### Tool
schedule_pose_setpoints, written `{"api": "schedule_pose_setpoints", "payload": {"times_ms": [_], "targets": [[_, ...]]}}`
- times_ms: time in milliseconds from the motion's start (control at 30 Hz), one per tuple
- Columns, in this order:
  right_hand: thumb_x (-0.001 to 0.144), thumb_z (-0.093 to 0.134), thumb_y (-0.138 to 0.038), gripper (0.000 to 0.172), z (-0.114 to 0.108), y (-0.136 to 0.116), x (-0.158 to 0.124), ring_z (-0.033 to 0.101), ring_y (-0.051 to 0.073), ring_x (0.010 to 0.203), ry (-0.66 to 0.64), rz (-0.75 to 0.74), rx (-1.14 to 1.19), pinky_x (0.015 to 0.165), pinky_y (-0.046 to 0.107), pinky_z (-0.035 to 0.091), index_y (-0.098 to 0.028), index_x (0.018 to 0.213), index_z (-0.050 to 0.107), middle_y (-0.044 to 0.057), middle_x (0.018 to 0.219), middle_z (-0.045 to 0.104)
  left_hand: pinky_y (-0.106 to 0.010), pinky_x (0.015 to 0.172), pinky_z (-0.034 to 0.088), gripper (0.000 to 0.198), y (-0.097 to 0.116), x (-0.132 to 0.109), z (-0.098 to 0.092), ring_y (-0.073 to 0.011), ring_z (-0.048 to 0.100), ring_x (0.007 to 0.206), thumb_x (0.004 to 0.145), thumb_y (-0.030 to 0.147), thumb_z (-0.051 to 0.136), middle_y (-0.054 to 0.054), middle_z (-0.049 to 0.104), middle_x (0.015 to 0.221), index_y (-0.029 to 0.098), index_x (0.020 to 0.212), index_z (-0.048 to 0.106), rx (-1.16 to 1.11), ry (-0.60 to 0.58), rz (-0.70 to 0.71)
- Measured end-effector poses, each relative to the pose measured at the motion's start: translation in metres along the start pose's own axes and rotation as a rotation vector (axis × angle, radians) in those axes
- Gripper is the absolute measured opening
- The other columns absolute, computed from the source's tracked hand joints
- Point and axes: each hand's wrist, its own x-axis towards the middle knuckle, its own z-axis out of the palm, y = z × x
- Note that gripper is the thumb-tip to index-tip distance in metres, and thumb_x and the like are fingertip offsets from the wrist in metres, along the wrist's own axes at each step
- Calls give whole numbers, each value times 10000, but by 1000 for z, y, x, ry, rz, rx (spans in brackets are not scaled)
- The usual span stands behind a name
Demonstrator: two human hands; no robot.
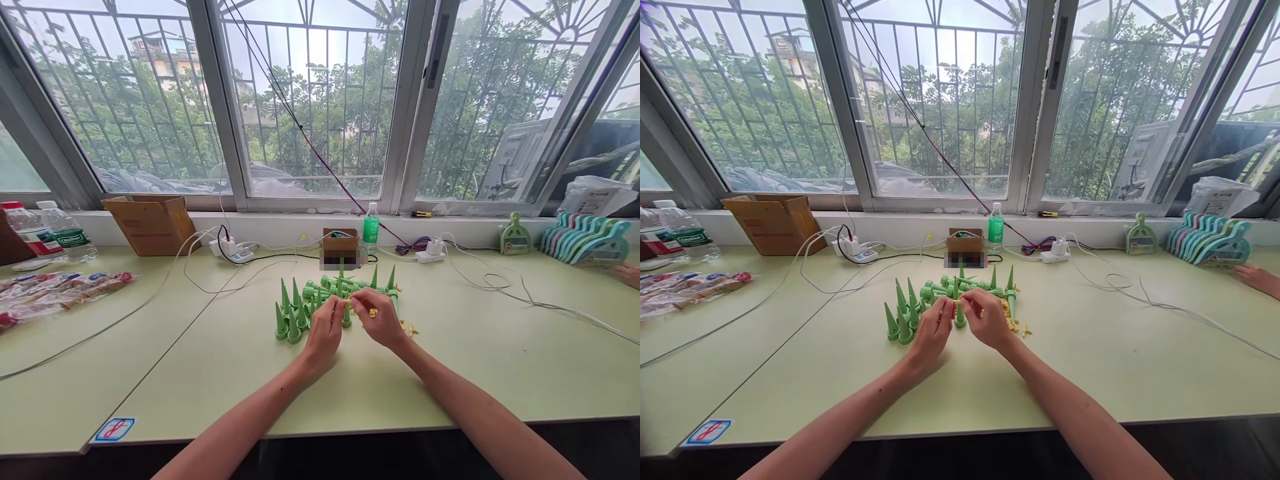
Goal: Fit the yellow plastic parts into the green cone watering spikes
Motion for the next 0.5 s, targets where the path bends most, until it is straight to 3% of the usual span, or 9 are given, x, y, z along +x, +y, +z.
{"api": "schedule_pose_setpoints", "payload": {"times_ms": [267, 500], "targets": [[947, 510, -281, 184, 0, -1, 0, 585, 153, 627, -56, 31, -5, 584, 270, 480, -193, 865, 649, 48, 782, 642, -246, 537, 330, 352, -2, 1, 1, -107, 383, 502, 998, 427, 327, 46, 431, 578, 204, 749, 437, 5, 12, -5], [936, 538, -325, 174, 1, -3, 0, 534, 127, 564, -83, 34, -14, 558, 261, 463, -191, 907, 644, 44, 797, 633, -235, 526, 331, 332, -6, 1, 0, -102, 398, 492, 993, 434, 348, 47, 455, 593, 200, 798, 480, -11, 35, -11]]}}
